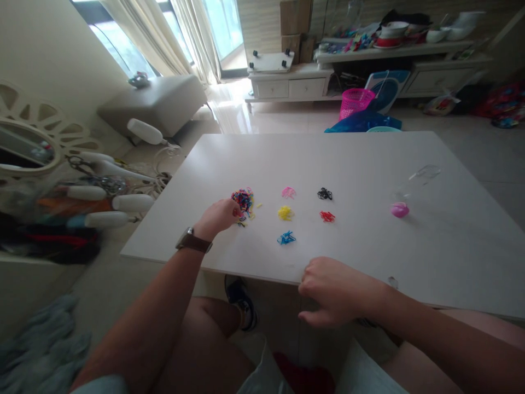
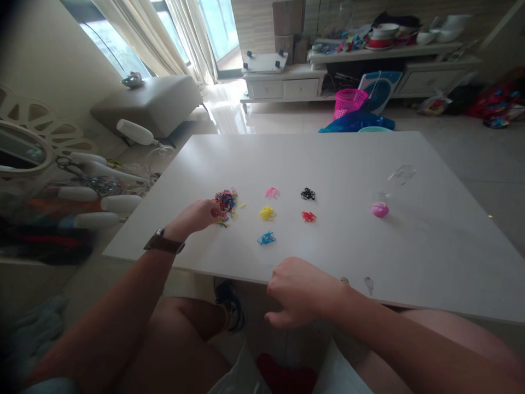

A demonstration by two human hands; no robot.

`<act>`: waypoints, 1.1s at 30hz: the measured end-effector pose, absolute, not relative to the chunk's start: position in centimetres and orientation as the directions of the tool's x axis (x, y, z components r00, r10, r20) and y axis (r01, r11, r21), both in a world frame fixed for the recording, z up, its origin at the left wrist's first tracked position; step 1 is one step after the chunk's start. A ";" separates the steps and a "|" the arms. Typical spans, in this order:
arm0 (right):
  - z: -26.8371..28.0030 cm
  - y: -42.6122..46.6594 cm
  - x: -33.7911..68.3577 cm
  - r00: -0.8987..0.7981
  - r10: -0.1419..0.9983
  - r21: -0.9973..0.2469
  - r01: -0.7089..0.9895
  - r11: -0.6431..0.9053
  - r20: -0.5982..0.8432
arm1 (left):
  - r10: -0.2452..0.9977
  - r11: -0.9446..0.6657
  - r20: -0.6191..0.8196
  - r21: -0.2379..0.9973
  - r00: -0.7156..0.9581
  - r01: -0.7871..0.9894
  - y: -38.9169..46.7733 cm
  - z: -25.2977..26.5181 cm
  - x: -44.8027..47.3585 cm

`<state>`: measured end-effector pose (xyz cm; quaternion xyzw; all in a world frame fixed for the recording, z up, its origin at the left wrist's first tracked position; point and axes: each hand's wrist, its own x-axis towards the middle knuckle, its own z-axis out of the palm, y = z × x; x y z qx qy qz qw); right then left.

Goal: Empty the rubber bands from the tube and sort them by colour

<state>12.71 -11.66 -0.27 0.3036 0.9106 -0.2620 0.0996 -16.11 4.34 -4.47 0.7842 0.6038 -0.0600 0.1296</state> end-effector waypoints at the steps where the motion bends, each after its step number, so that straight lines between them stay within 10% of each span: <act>1: -0.3 -11.6 12.7 -0.795 0.499 -0.418 0.606 0.677 -0.344 | 0.926 -0.248 -0.261 0.130 0.275 0.960 4.6 -4.7 -16.3; 33: -0.4 -12.0 12.6 -0.782 0.480 -0.438 0.621 0.649 -0.397 | 0.899 -0.339 -0.205 0.235 0.388 0.911 6.5 -6.2 -16.1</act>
